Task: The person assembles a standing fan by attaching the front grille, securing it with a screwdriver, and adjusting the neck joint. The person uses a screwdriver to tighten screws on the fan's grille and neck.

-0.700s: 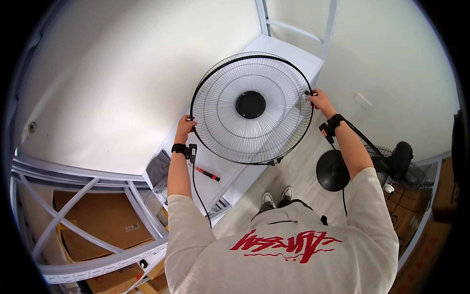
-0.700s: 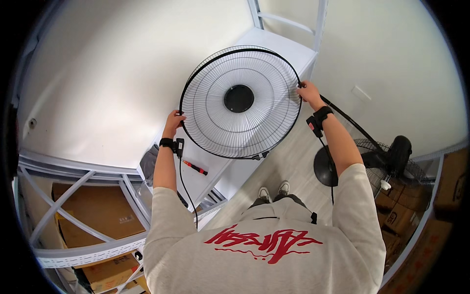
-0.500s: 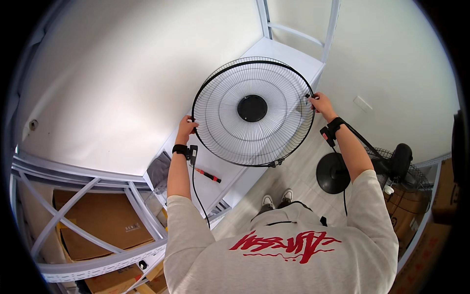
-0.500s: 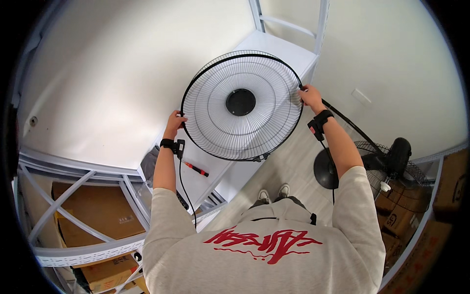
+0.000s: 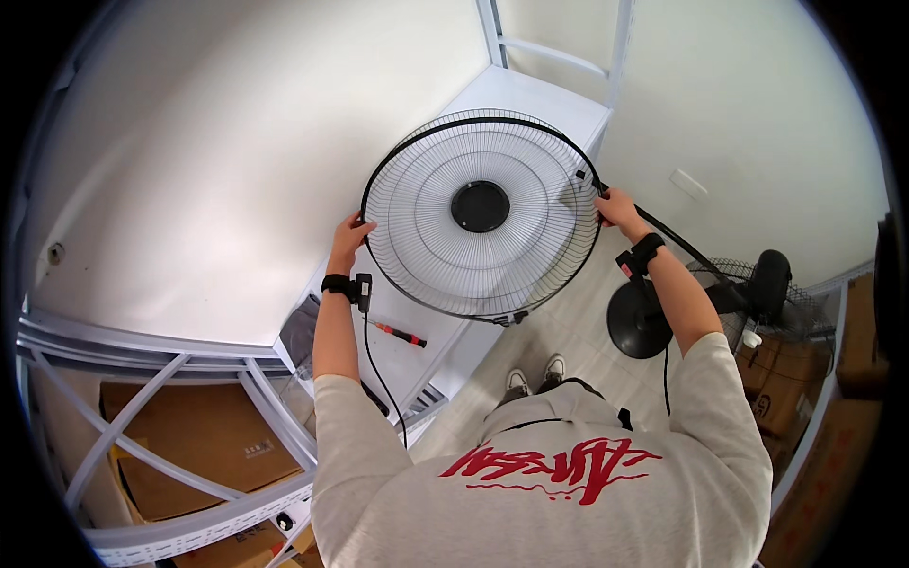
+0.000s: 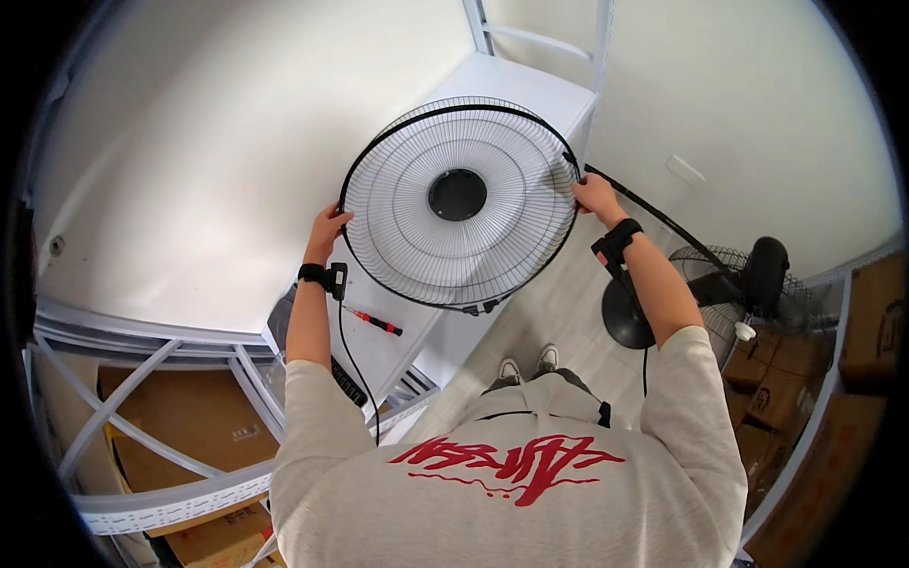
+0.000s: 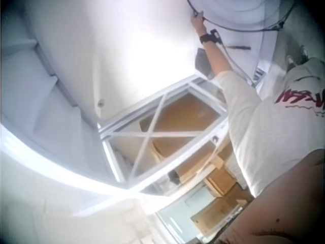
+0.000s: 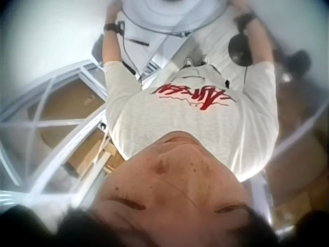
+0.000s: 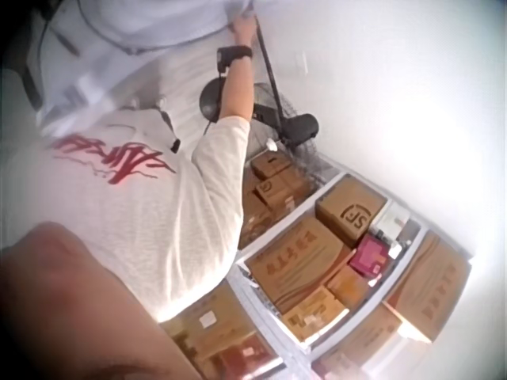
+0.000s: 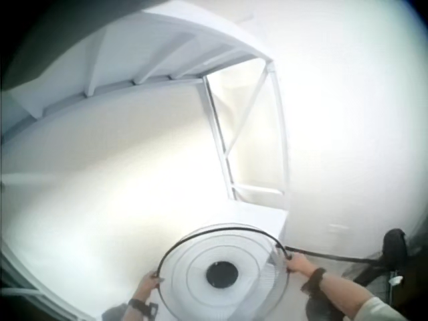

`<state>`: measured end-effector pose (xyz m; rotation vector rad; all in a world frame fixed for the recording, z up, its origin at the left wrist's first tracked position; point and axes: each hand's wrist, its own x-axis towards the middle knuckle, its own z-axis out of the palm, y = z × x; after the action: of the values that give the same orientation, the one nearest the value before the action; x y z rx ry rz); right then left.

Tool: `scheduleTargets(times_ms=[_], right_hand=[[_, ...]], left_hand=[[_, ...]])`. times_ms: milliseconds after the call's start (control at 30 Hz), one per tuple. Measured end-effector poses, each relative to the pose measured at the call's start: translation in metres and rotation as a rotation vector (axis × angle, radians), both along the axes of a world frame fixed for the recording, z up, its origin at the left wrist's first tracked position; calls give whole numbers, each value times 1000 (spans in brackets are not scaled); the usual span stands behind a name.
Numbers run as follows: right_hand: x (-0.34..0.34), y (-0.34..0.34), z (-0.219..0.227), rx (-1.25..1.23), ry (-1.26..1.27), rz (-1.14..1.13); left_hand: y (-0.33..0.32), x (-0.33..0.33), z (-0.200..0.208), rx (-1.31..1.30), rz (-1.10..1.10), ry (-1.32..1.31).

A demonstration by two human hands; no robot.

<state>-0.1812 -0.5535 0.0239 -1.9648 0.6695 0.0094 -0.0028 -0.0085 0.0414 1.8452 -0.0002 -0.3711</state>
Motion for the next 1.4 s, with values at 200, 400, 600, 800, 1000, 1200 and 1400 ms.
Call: scheduleTargets(times_ms=[200,400,600,800,1000,1200,1400], right_hand=[[-21,25,-1,-13,-22,-82],[-35,40,-10,29,-47,-162],[-40,43,-16,64,-54,-181],[-47,50,-16,50,-74,-182],[-49,60,-6,141,-53,-176],[-65,57,-11,280,-48,-143],[-75,87,4,383,-50,-65]], left_hand=[[-7,-22,-12,-70,49,-56],[8,-36,-35,-49,112,54],[10,-30,-47,-158,140,-39],[-5,-26,-51,177,170,-206],[-2,-32,-42,61,86,-72],[-15,-76,-31,-11,163,46],[-1,-93,-69,358,301,-273]])
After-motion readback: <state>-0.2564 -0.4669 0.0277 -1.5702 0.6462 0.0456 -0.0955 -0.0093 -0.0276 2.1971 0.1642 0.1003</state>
